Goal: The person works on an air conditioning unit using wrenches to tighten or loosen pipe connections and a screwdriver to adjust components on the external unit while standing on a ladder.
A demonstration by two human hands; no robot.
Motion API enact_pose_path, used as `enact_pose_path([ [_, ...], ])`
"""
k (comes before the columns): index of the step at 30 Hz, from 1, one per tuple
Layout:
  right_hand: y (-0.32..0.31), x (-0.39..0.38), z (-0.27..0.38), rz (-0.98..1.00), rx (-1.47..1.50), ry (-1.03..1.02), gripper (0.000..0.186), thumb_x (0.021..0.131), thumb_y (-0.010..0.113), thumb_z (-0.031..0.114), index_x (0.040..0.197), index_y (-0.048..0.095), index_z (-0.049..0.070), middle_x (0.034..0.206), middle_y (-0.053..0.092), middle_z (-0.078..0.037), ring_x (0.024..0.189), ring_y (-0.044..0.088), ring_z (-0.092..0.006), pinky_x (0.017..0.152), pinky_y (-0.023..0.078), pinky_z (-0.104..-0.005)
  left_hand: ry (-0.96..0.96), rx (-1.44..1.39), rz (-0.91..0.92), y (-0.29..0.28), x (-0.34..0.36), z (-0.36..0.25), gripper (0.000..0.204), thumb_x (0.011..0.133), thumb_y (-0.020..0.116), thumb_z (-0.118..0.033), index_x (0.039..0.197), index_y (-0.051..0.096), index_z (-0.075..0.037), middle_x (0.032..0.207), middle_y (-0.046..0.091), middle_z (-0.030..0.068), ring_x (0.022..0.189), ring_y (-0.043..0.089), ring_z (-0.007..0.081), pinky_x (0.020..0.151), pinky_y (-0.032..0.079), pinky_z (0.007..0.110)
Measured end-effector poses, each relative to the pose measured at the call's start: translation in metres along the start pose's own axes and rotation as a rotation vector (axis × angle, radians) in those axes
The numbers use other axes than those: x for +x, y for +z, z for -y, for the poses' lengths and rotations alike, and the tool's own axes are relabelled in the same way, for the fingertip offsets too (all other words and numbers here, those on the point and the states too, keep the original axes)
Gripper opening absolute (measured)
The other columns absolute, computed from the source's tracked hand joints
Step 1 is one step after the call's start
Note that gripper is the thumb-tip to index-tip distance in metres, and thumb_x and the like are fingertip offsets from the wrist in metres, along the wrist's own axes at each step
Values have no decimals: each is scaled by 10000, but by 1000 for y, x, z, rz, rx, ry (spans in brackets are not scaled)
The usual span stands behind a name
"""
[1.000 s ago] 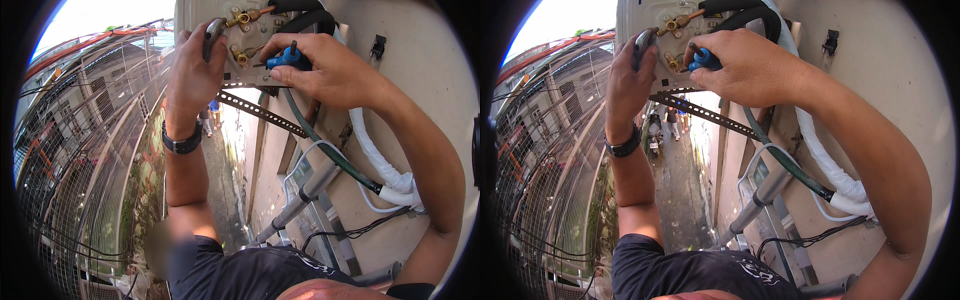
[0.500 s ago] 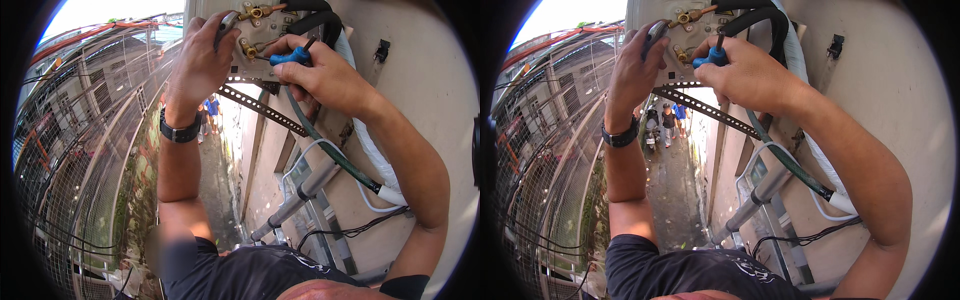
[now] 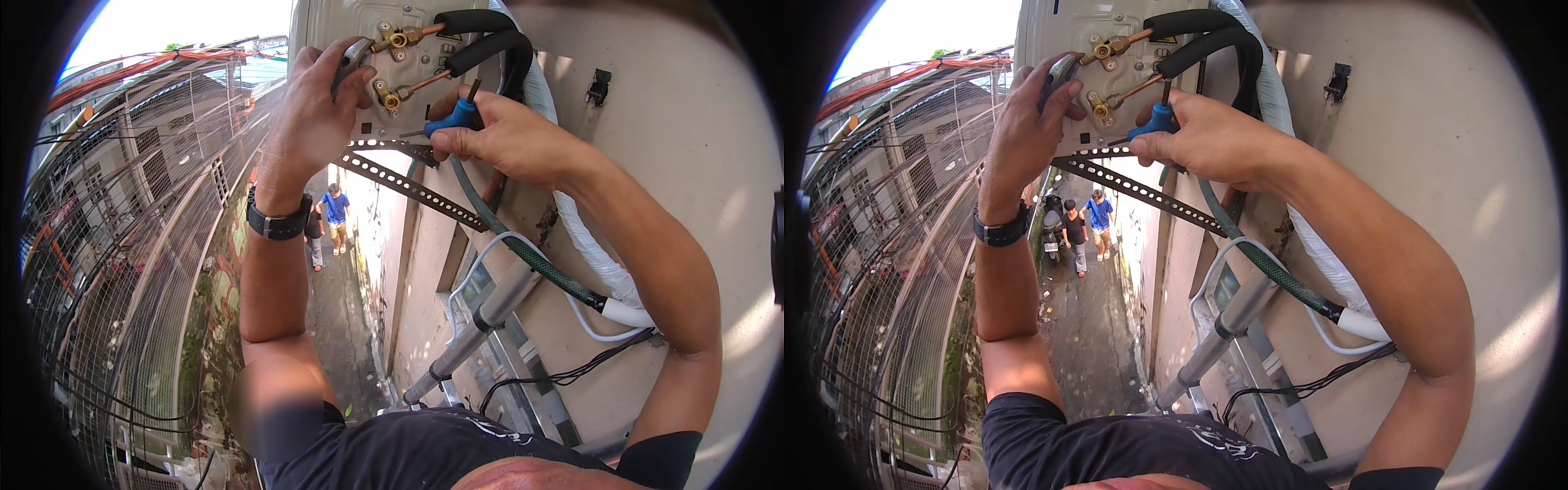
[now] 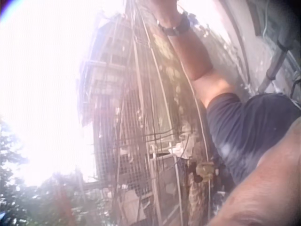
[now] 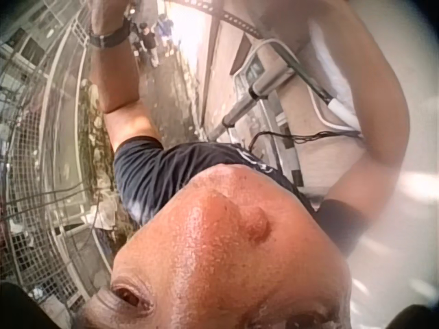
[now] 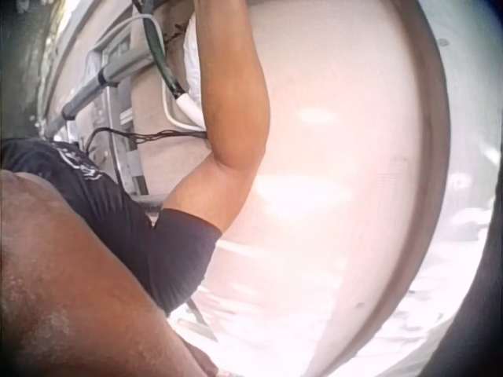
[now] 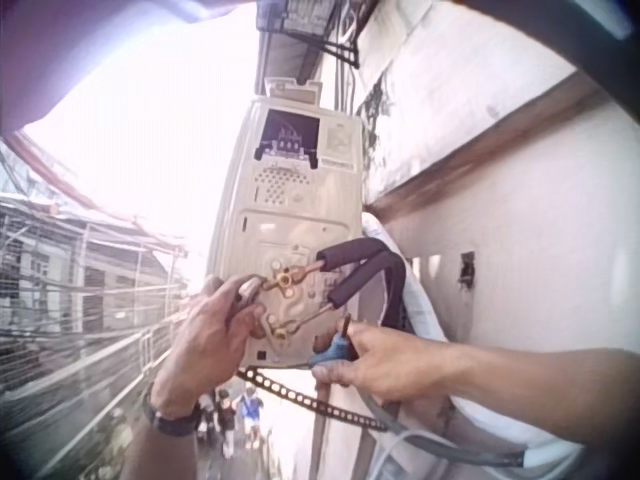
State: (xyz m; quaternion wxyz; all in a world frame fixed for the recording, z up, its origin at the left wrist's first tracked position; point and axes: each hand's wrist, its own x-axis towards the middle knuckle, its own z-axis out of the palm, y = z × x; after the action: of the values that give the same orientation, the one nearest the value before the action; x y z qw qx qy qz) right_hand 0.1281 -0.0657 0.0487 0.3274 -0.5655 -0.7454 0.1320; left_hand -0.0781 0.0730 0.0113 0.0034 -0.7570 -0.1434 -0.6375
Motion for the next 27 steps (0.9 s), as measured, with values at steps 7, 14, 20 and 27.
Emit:
enact_pose_path([
  [7, 2, -8, 6, 58, -425, 26, 835, 762, 879, 166, 1374, 347, -33, 1012, 630, -167, 869, 646, -206, 709, 562, -344, -94, -122, 72, -4, 1, -8, 353, 1040, 593, -171, 1358, 599, -17, 1009, 549, 137, 758, 709, 188, 736, 560, 355],
  [14, -3, -11, -2, 110, -233, -28, 1022, 753, 932, 410, 1439, 327, -46, 1051, 633, -178, 878, 654, -217, 745, 565, -327, -110, -84, 67, -4, 1, -14, 348, 1034, 605, -197, 1340, 608, -32, 1033, 552, 166, 798, 708, 268, 746, 564, 384],
  [20, -3, -5, -1, 128, -221, -95, 849, 920, 745, 531, 1458, 410, -34, 1109, 603, -140, 852, 661, -181, 604, 592, -313, 42, 142, -6, 0, -1, 2, 377, 1031, 629, -183, 1378, 594, -42, 1011, 588, 120, 732, 706, 183, 662, 549, 344],
  [27, 9, -9, 20, -47, -261, -59, 476, 1025, 637, 332, 1374, 512, 33, 952, 643, -104, 857, 648, -166, 605, 560, -306, 6, 134, -47, 4, -1, -4, 368, 997, 636, -193, 1333, 617, -46, 1069, 609, 237, 993, 628, 451, 874, 512, 497],
])
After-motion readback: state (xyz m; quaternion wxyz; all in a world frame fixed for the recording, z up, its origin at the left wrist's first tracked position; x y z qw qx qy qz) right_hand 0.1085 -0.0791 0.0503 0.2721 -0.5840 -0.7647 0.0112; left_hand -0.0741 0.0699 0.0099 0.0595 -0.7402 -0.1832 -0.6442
